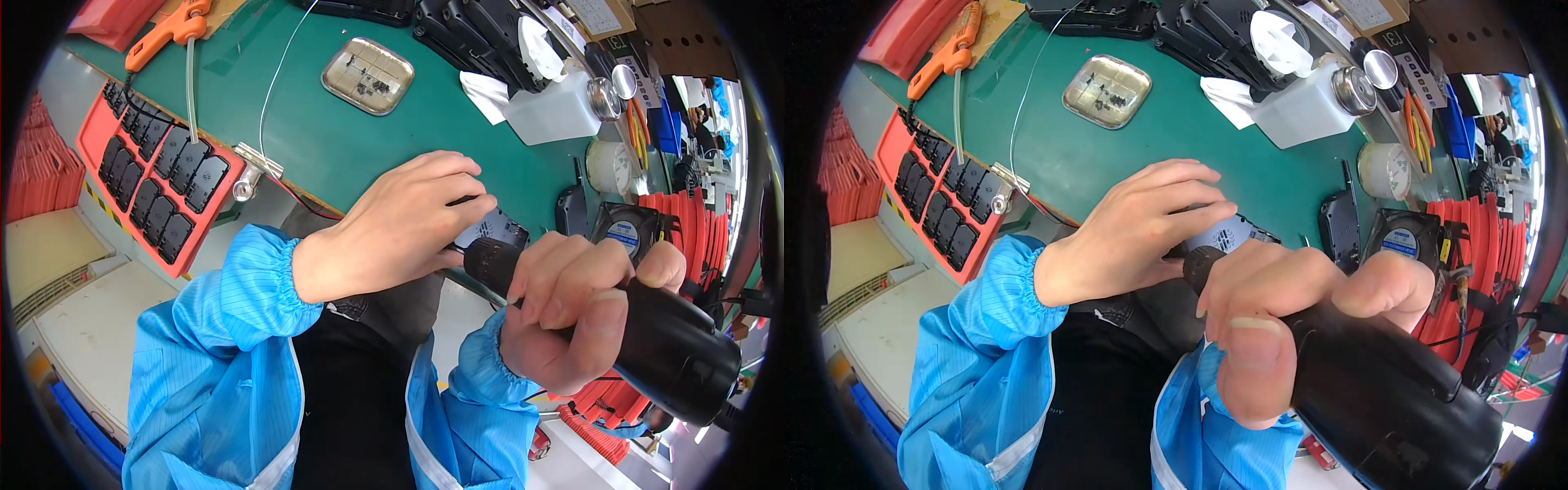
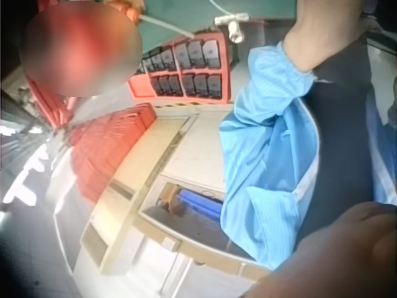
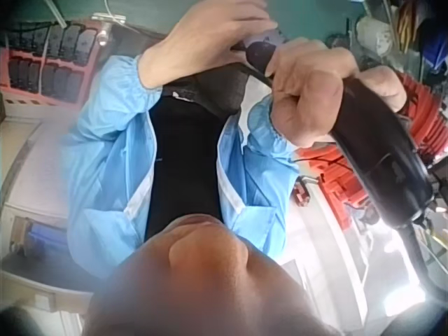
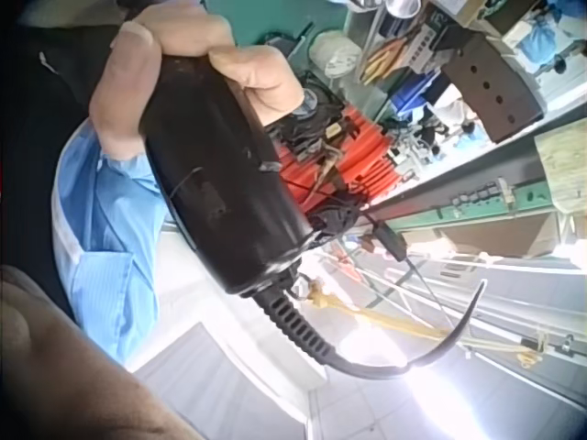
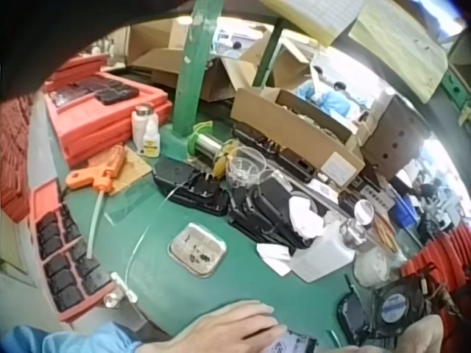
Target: Assembling and testing handheld electronic units at a factory workbench.
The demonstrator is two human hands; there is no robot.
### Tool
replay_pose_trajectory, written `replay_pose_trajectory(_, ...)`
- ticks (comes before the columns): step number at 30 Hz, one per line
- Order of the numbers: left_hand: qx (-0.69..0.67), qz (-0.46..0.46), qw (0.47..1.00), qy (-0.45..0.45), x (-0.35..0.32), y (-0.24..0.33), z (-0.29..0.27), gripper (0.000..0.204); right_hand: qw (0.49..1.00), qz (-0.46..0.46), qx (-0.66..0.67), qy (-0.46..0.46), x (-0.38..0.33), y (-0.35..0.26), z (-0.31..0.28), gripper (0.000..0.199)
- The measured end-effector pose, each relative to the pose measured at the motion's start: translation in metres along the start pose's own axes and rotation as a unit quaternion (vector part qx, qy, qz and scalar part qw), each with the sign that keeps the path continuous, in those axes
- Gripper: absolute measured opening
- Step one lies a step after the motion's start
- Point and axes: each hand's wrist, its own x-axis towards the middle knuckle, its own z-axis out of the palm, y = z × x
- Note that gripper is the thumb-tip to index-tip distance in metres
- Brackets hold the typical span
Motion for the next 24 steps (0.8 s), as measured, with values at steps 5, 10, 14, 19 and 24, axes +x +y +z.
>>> replay_pose_trajectory(5,-0.006,-0.002,0.999,0.035,-0.002,0.008,-0.003,0.069,0.999,-0.022,0.012,-0.023,0.0,-0.001,-0.013,0.029)
replay_pose_trajectory(10,-0.05,-0.034,0.996,0.062,-0.013,0.012,-0.018,0.047,0.994,-0.047,0.099,-0.024,0.006,-0.01,-0.021,0.035)
replay_pose_trajectory(14,-0.08,-0.045,0.993,0.071,-0.012,0.016,-0.017,0.034,0.99,-0.061,0.119,-0.048,0.012,-0.014,-0.029,0.035)
replay_pose_trajectory(19,-0.09,-0.039,0.991,0.087,-0.01,0.018,-0.016,0.028,0.987,-0.086,0.133,0.021,0.01,-0.015,-0.023,0.039)
replay_pose_trajectory(24,0.079,-0.021,0.989,0.125,-0.002,0.008,-0.036,0.022,0.987,-0.078,0.141,-0.01,0.016,-0.016,-0.035,0.035)
